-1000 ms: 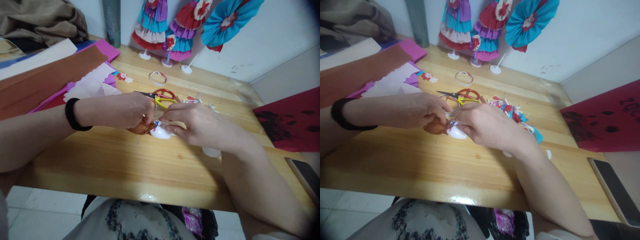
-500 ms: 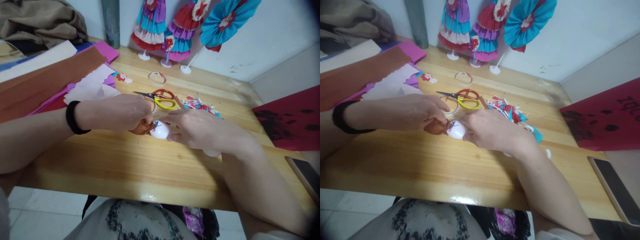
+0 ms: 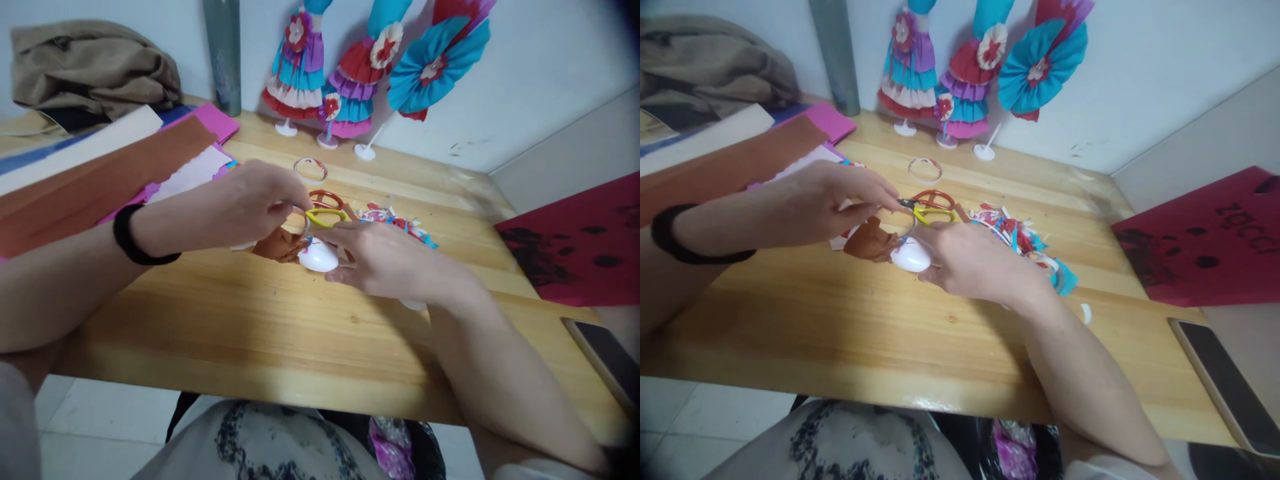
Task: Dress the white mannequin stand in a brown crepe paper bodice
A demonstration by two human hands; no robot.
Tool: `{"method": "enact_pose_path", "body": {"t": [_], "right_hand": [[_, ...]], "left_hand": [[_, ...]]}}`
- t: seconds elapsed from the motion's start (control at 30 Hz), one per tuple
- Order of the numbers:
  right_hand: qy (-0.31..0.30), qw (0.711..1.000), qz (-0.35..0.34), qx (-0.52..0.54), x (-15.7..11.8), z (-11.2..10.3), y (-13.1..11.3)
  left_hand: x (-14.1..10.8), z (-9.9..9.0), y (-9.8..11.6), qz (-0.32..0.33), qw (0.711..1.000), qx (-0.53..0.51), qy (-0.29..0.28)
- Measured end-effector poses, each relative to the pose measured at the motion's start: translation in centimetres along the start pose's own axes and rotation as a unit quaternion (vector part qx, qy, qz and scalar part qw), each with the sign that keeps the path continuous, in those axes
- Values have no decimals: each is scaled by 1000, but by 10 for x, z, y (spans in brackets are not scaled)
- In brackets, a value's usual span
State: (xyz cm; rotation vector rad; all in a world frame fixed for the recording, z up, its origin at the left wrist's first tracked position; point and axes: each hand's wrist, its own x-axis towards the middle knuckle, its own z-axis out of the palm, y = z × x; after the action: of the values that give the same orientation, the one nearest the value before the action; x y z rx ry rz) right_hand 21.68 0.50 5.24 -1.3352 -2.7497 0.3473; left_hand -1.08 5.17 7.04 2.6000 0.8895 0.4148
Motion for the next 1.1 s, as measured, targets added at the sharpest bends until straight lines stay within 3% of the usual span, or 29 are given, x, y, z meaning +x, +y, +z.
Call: {"method": "enact_pose_path", "body": {"t": [0.1,0.13,0.2,0.33,0.4,0.47,0.57,0.63,0.7,0.9,1.1], "right_hand": [[23,998,14,59,-2,-14,1],[57,992,4,110,-3,-17,2],[108,970,22,218,-5,-19,7],[147,920,3,364,-4,-14,16],[153,875,-21,458,-1,-10,18],[161,833,-28,528,2,-7,18],[159,785,-40,598,9,-1,14],[152,753,-61,638,15,6,10],[146,733,-55,663,21,14,6],[169,720,-9,673,29,24,0],[200,757,-38,621,29,19,2]], "left_hand": [[1,-15,-3,-52,985,-91,133],[2,-17,-6,-75,965,-151,201],[5,-19,-12,-118,906,-303,272],[8,-22,-20,-139,776,-566,241],[8,-24,-21,-117,742,-623,217],[7,-23,-19,-96,743,-633,195],[8,-12,-14,-72,774,-609,155],[11,-2,-8,-50,808,-580,94],[15,6,-1,-10,816,-576,53],[26,13,16,-85,824,-546,124],[35,11,16,-83,857,-490,134]]}}
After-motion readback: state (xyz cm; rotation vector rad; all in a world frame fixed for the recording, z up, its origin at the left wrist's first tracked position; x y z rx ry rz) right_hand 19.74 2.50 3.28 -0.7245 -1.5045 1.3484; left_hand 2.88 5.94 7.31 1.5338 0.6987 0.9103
